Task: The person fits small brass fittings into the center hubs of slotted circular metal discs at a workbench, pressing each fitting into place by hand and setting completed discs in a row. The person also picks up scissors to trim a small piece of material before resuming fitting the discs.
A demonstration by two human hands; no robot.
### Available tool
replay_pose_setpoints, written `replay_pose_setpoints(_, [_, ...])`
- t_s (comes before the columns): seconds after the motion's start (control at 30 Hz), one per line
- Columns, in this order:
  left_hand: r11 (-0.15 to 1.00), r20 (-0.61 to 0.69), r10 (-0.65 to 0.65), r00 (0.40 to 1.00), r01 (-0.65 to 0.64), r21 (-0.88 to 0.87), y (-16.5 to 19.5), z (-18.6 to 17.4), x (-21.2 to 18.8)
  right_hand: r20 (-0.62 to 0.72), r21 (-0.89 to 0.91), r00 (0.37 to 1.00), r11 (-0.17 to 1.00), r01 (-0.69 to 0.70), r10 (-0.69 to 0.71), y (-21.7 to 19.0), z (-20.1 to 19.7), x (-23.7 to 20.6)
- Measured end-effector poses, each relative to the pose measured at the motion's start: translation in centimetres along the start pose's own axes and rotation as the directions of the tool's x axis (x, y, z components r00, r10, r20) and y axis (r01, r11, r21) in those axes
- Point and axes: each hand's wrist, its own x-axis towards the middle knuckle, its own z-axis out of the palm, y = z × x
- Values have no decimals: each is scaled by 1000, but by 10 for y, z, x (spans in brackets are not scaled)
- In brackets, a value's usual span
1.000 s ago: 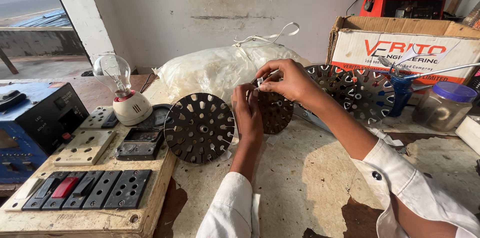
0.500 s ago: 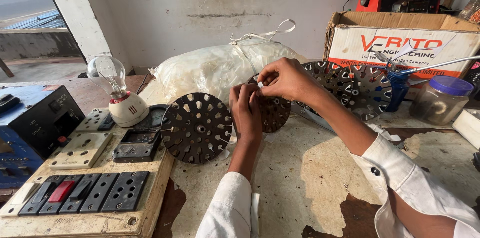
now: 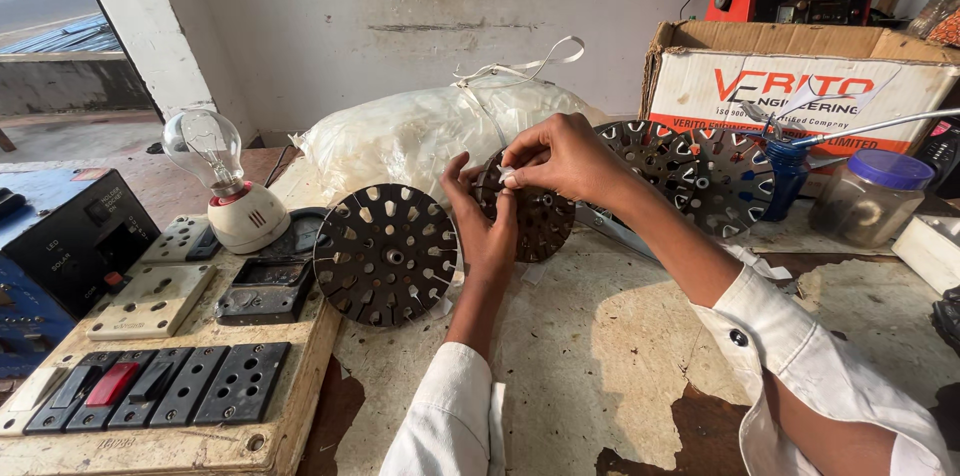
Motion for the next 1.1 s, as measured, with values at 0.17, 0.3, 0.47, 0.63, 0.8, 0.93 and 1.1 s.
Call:
replay_pose_setpoints(0.17, [994,17,-47,999,49,-101,-18,-2,5,-33,-14,999,1000,12,-12,-6,5,-2])
replay_pose_setpoints(0.3, [973,9,-146,989,145,-179,-31,-5,9,-75,-24,996,999,49,-50,-13,12,-2])
replay_pose_setpoints(0.47, [942,34,-230,973,231,-244,-31,-6,12,-117,-150,979,977,149,-167,-21,16,-6])
replay_pose_setpoints(0.63, [955,-9,-246,969,241,-175,-31,-7,10,-143,-365,931,892,267,-337,-26,23,-9])
replay_pose_setpoints(0.8, [898,33,-295,955,290,-330,-35,-6,13,-154,-482,947,858,179,-284,-31,33,-11])
replay_pose_setpoints(0.93, [956,26,-205,978,206,-210,-36,-13,14,-151,-558,951,817,144,-271,-36,44,-10])
replay_pose_setpoints(1.1, [941,18,-256,967,253,-225,-36,-16,14,-138,-595,945,787,161,-298,-39,52,-9])
